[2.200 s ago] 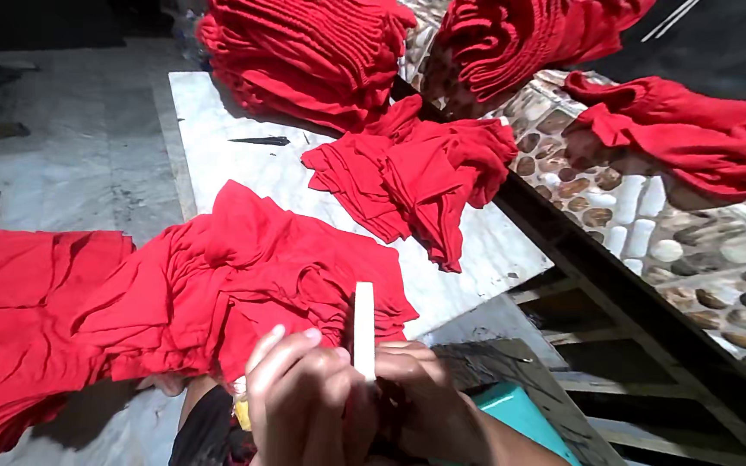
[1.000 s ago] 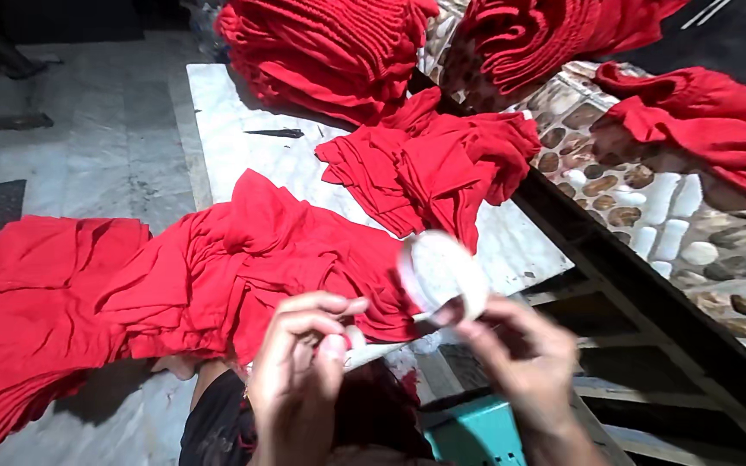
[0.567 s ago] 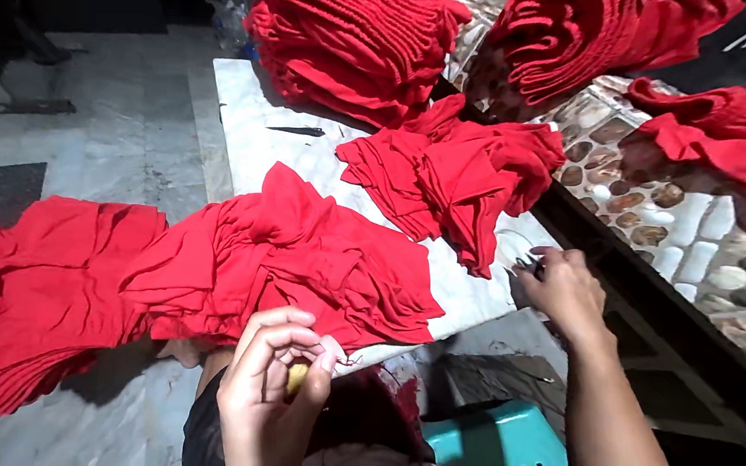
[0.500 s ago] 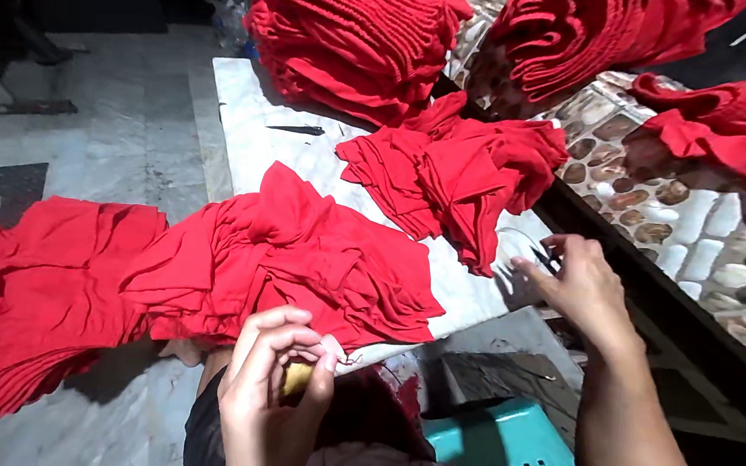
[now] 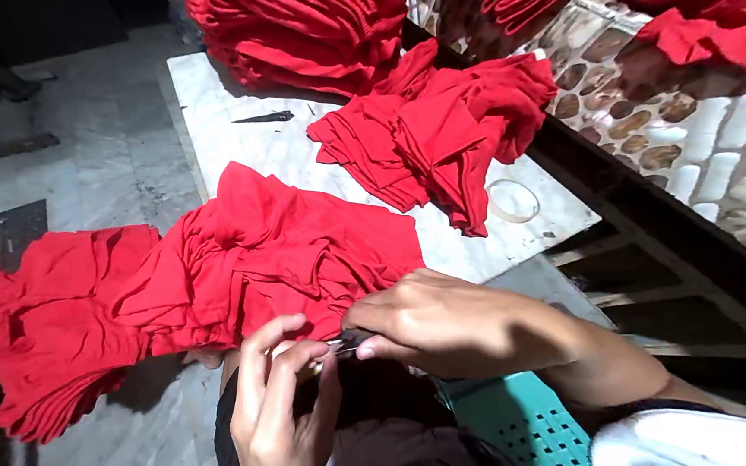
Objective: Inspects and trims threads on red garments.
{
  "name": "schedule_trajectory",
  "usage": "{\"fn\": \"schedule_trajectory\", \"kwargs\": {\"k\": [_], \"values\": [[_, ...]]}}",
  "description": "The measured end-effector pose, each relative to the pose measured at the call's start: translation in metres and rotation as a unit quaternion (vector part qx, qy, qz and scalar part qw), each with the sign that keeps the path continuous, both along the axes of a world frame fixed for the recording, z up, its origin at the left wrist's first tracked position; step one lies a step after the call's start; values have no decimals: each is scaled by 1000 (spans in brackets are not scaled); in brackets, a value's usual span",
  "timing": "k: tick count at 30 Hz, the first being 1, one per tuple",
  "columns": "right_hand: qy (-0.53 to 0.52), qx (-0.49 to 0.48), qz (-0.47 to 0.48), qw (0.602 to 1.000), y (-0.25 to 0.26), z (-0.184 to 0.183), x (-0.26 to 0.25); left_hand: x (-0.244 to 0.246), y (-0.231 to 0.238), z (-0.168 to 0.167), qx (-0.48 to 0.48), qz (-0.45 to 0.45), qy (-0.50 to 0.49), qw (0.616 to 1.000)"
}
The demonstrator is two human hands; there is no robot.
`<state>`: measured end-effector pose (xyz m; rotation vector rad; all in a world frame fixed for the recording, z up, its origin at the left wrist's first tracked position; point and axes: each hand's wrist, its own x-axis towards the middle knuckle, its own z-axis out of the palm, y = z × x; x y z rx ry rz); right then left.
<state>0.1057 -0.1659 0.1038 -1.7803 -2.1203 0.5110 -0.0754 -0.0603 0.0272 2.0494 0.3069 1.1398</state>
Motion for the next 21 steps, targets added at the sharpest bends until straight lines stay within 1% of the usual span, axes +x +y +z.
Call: {"fn": "schedule_trajectory", "kwargs": {"k": [6,10,13,15,17,18,19,20,21], "values": [[4,-18,16,1000,3,0,1,6,-4,1,10,2,-2,1000],[8,7,19,1000,3,-4,1,6,-4,-1,10,9,1,1000],[8,38,-23,999,3,-6,-1,3,-3,-2,-16,5,-13,1000],[-4,94,-89,992,5,-12,-5,0,-6,1,-72,-48,-34,996],[-27,180,-166,969,12,-26,-14,1,-20,7,-154,-137,-54,977],[-43,228,-199,952,17,-34,-20,5,-29,8,-187,-166,-63,966],[-63,277,-230,931,22,-43,-26,9,-38,6,-197,-175,-67,962],[-86,314,-261,909,26,-49,-32,14,-44,2,-187,-160,-72,967],[-107,341,-294,887,28,-54,-36,18,-49,-4,-163,-125,-73,976]]}}
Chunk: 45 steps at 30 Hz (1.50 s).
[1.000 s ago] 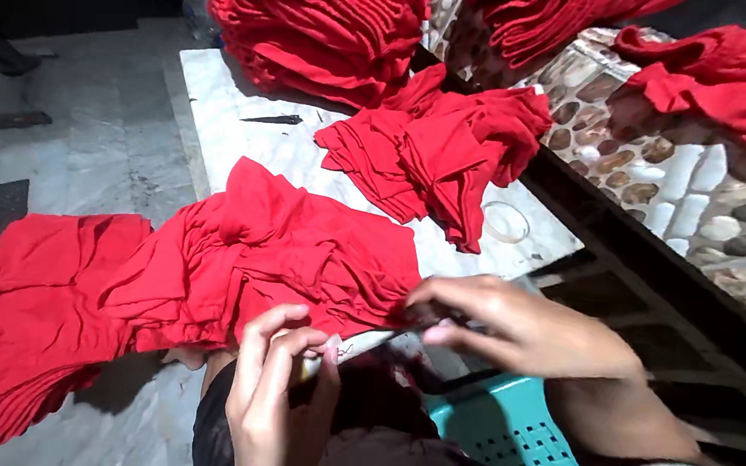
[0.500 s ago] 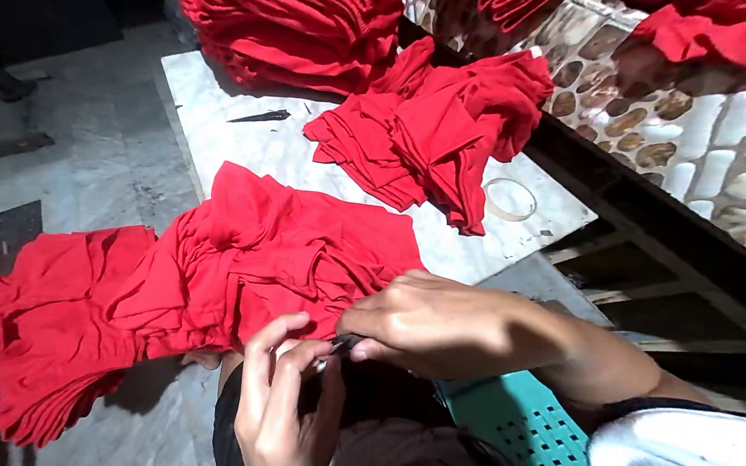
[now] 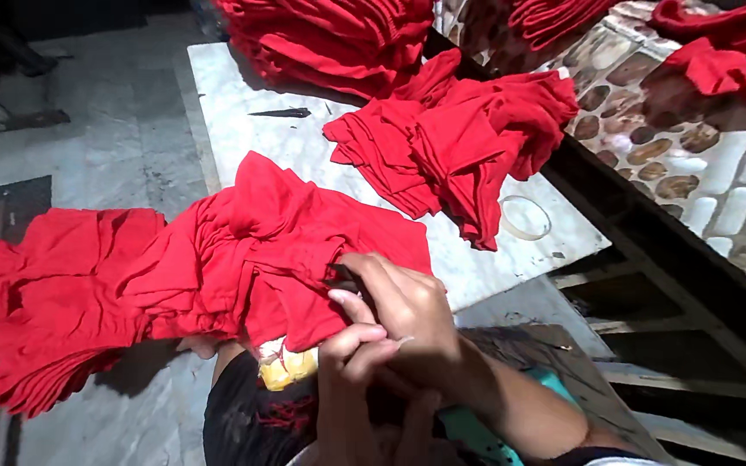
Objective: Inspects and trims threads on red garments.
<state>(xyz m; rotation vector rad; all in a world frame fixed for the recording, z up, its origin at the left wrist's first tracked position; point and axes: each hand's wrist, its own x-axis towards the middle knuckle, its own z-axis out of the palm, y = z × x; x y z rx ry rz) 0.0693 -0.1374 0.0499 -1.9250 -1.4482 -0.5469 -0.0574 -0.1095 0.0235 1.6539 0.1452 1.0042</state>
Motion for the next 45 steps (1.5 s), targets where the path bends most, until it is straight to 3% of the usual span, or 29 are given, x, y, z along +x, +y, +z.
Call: {"fn": "schedule_trajectory", "kwargs": {"k": [3,6,12,16,22,26,28,31,37,43,45], "values": [[-18,33,-79,996,-1,-6,-4,2,-5,-7,62,113,22,991],[-10,20,-77,997,-8,-7,-8,-7,3,-14,99,157,47,982],[8,5,-49,999,-21,-8,-3,-48,52,-23,23,146,123,981],[-3,-4,-36,999,-20,-10,-5,-39,58,-24,5,131,161,978],[50,14,48,997,-22,-9,-9,-25,61,-26,85,200,202,955],[-5,10,29,1000,1,-15,-3,-21,60,-27,140,238,216,937],[4,-8,36,999,15,-13,10,-19,59,-29,118,238,196,944],[99,-1,65,993,29,3,33,-18,62,-34,66,215,135,965],[243,-8,132,961,51,24,70,-23,66,-32,44,172,130,975],[207,-87,86,971,56,3,72,-18,67,-29,-107,111,25,988],[179,-60,67,980,45,1,64,-15,66,-30,-114,124,19,986]]}}
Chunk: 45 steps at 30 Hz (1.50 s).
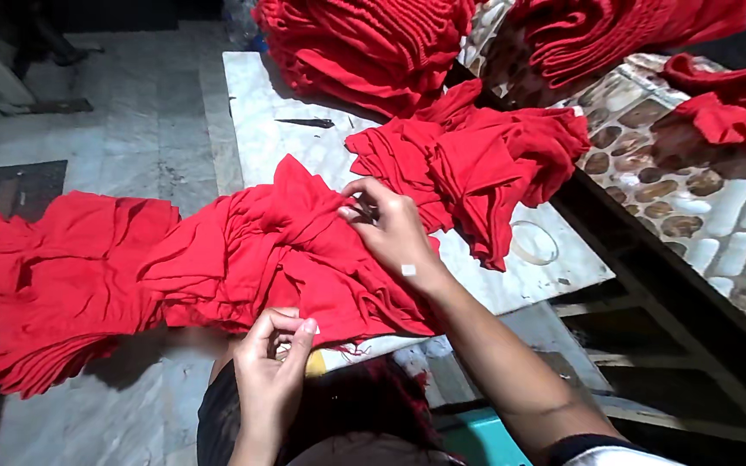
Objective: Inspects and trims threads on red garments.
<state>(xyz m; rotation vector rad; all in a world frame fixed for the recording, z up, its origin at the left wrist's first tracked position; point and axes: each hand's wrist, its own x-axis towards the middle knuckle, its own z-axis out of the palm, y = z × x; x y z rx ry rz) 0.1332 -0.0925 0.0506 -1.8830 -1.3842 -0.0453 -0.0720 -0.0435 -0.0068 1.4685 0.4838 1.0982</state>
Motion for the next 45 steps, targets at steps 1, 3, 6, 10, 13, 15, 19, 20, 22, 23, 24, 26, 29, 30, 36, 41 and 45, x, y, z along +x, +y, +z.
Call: {"fn": "schedule_trajectory", "kwargs": {"k": [1,3,6,10,13,15,19,20,22,23,24,26,29,30,36,41,45], "values": [[-32,39,-11,999,-7,1,-5,1,0,-1,-1,9,1,1000],[-88,96,6,992,-25,4,-15,1,0,-2,-10,20,6,1000],[-122,15,49,991,-50,4,-25,3,1,-2,-37,10,14,999],[45,10,27,999,-50,4,-8,7,2,0,-51,-30,21,998],[288,30,5,957,-39,6,7,5,6,-2,-49,-37,18,998],[370,27,0,929,-32,5,14,3,11,-6,-45,-31,15,998],[432,28,21,901,-30,4,14,0,13,-9,-12,15,41,999],[434,31,24,900,-30,4,14,0,12,-9,21,39,52,998],[436,36,33,899,-32,5,13,1,9,-8,143,107,84,980],[436,37,39,898,-33,6,12,2,8,-3,215,141,100,961],[435,38,46,899,-35,7,11,4,6,6,273,166,114,941],[404,37,60,912,-38,11,5,12,-4,28,339,162,148,915],[271,27,42,961,-44,24,-14,37,-17,55,324,96,221,915],[205,29,39,977,-45,26,-19,46,-18,54,321,88,232,914],[8,57,119,991,-51,9,-15,40,-10,36,419,194,185,868],[-51,-3,215,975,-53,5,-22,9,4,35,448,265,251,816],[-88,0,197,976,-54,4,-34,12,2,25,459,260,281,802]]}}
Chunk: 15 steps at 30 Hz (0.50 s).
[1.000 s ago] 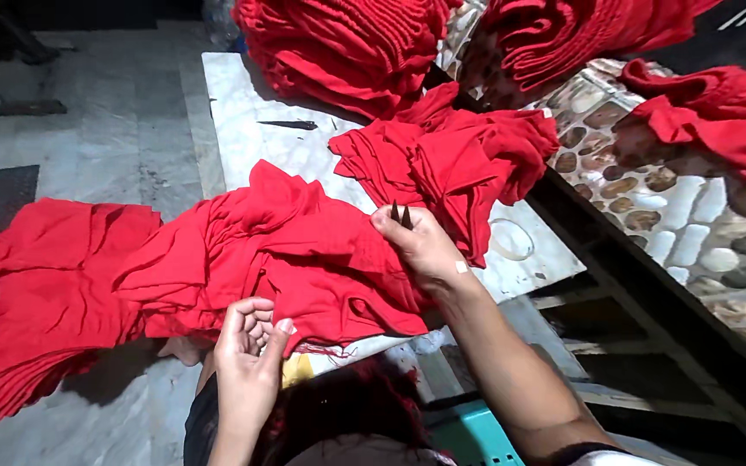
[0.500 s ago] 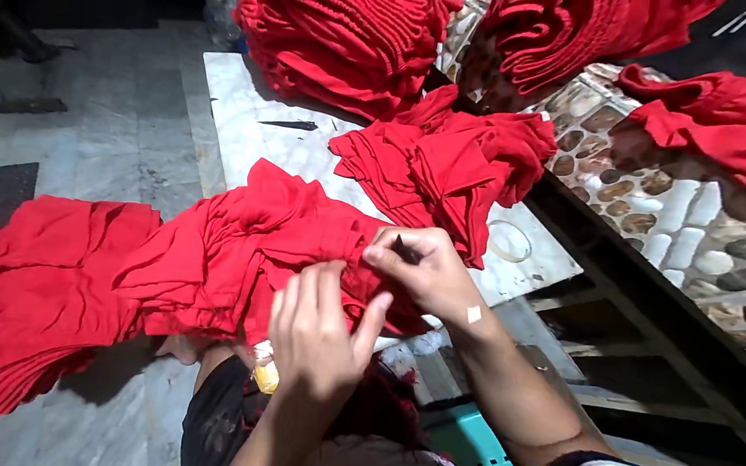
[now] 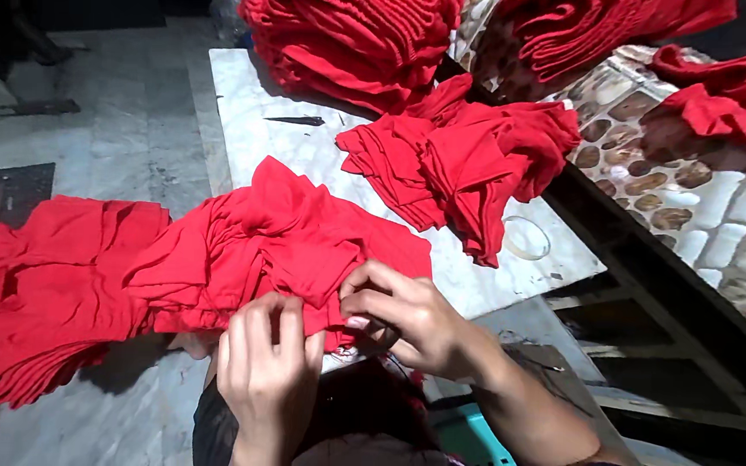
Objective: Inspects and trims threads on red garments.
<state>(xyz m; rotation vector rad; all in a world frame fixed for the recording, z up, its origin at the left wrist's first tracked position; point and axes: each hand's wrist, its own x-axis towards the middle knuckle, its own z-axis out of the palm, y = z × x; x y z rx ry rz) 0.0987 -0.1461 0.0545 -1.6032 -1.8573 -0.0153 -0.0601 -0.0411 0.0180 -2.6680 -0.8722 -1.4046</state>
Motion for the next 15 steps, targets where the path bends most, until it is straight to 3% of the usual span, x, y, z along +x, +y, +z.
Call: {"fn": "schedule_trajectory", "kwargs": {"k": [4,6,7,9,10,11,12,15], "values": [[12,13,-41,999,0,7,0,2,9,0,9,-14,-51,999],[34,8,-88,996,10,3,-1,10,5,-3,-118,-134,-168,970],[45,4,-121,992,19,-3,-1,14,1,-3,-238,-219,-235,916],[61,-14,-178,982,36,-18,2,16,-3,-7,-456,-325,-339,756],[63,-20,-194,979,42,-25,4,15,-1,-9,-520,-339,-367,693],[60,-19,-204,977,43,-27,4,14,2,-10,-552,-344,-383,656],[58,-17,-212,975,41,-27,1,11,3,-11,-557,-345,-386,649],[60,-18,-217,974,21,-20,-19,5,4,-13,-497,-318,-373,716]]}}
